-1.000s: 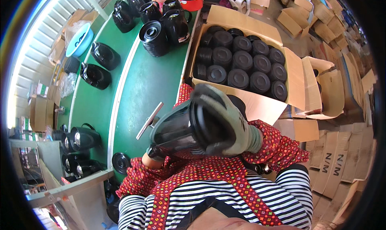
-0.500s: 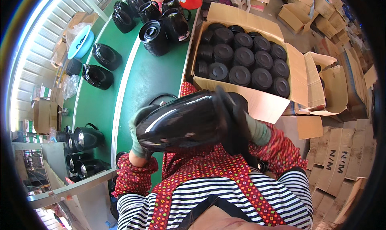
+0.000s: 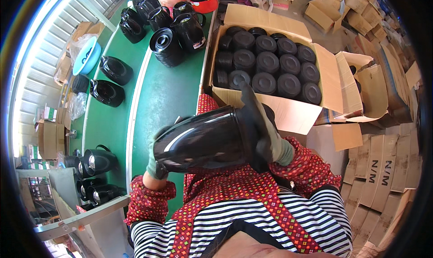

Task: The person repeatedly picks up black kettle bodies and lids from a box, inserts a metal rod into the kettle body, and places the assembled unit on a green table. The process is repeated for multiple units throughout the clip.

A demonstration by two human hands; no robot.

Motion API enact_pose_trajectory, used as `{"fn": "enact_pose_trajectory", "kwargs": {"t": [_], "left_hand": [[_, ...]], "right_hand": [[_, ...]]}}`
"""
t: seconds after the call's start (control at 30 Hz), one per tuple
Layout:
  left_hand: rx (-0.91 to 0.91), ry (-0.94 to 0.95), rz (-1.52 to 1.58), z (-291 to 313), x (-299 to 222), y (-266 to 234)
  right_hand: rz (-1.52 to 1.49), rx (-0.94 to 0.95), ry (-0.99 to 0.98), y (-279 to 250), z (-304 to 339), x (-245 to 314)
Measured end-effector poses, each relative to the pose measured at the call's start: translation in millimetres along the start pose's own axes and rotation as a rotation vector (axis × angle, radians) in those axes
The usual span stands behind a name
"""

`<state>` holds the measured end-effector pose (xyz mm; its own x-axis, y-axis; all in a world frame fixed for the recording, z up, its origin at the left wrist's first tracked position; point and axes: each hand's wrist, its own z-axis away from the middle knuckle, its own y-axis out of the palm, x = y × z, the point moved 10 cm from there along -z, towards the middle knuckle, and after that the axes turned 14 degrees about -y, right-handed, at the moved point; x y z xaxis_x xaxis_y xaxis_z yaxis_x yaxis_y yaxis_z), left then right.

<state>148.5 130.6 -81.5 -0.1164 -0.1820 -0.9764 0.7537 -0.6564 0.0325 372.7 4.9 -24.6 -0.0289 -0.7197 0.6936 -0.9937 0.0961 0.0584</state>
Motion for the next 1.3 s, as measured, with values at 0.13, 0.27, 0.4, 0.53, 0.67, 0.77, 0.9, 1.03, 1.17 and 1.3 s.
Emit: {"fn": "enact_pose_trajectory", "kwargs": {"t": [0.13,0.27,0.4,0.53,0.67,0.77,0.9,1.03,1.17,1.3], "left_hand": [[-0.017,-0.031,0.172,4,-37,22],[-0.136,0.622,-0.943,32,-112,56],[0.095,0.154,-0.198,5,-43,16],[0.463,-0.762,1.037,-2,60,84],[0.435,-0.486,0.666,-6,27,81],[0.159,-0.050,0.092,-18,-24,42],[-0.209,0.461,-0.578,3,-101,35],[-0.288,0.218,-0.247,-19,-59,16],[-0.220,0.026,-0.127,-15,40,41],[0.089,0.061,-0.475,36,63,89]], "right_hand": [[-0.282,-0.232,0.278,7,35,-30],[-0.446,-0.359,0.604,7,71,-64],[-0.342,-0.209,0.358,5,46,-35],[0.243,0.226,-0.235,19,-8,35],[0.314,0.292,-0.297,15,-2,31],[0.173,-0.058,-0.181,-8,7,12],[-0.212,-0.407,0.129,-20,19,-25],[-0.284,-0.528,0.329,-36,50,-71],[-0.167,-0.237,0.526,-89,63,-101],[0.313,0.515,0.331,-66,-17,-53]]}}
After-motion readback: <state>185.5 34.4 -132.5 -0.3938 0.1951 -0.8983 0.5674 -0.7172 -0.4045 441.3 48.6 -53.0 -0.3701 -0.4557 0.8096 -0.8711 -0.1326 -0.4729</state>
